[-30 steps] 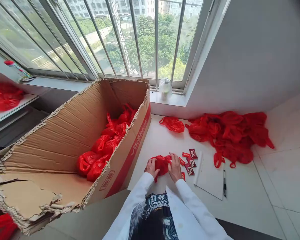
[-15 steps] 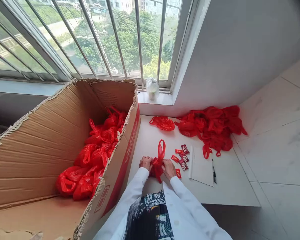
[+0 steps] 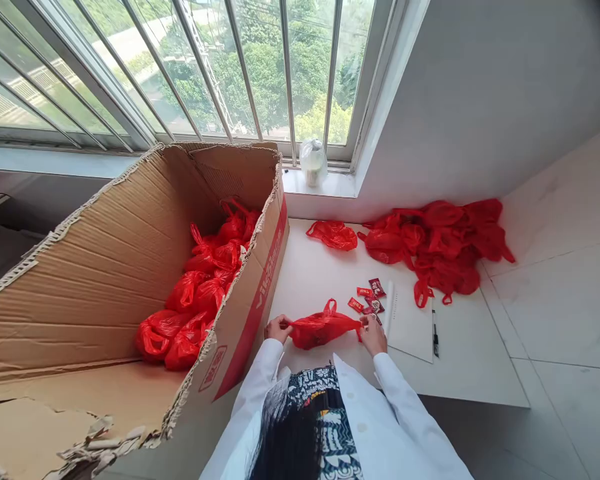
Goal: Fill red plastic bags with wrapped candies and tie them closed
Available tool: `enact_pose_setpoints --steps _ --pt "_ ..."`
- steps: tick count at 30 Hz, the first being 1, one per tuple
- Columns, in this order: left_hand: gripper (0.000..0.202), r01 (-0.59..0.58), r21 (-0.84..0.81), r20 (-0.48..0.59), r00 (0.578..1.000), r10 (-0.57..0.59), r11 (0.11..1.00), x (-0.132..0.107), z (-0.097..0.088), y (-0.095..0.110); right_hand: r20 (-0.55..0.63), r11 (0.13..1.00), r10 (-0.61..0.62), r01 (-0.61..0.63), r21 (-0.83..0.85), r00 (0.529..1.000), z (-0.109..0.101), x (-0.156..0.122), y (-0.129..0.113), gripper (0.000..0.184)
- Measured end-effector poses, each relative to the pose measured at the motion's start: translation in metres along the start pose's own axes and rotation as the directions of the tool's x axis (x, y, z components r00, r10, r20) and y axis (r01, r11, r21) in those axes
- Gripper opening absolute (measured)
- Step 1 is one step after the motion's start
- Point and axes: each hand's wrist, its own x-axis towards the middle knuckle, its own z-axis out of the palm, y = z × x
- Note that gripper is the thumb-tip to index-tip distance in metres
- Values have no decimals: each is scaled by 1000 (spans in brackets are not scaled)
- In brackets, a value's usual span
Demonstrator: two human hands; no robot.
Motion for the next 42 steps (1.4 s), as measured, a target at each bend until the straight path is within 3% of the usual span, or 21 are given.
enact_pose_setpoints --steps 3,6,9,12,16,20,24,27,31,34,39,42 --pt "36 -126 112 20 992 125 986 -11 8 18 0 985 -174 174 20 985 -5 -2 -22 45" --pt "41 -253 185 75 967 243 950 -14 24 46 63 938 -345 342 50 937 4 5 -56 62" --pt "40 -240 247 81 971 227 939 -7 36 63 116 919 -395 389 68 911 18 13 -83 45" --pt "30 -208 257 101 977 188 944 0 33 60 143 912 -408 398 95 902 24 15 -91 20" --pt "24 -246 173 128 966 226 954 -9 23 46 103 921 -374 356 158 922 15 9 -81 19" --pt "23 -284 62 83 957 278 957 -21 20 38 31 926 -309 294 235 950 6 0 -75 21" --pt "25 -315 -24 92 944 316 949 -20 17 34 -22 920 -223 218 326 975 -1 0 -76 29" --pt "25 -345 -111 143 923 358 932 -15 11 32 1 891 -172 155 427 985 -9 2 -75 22" --pt "25 -362 -251 168 897 408 898 -4 0 30 97 801 -173 83 592 980 -21 4 -66 10" --pt "27 -354 -351 153 891 427 867 6 -9 28 136 715 -167 25 698 977 -26 7 -55 16" --pt "31 -368 -418 71 898 434 830 8 -23 31 89 560 19 -84 824 996 -26 11 -43 29" --pt "30 -406 -355 96 880 465 842 -5 -37 39 78 495 79 -107 862 994 -26 5 -45 31"
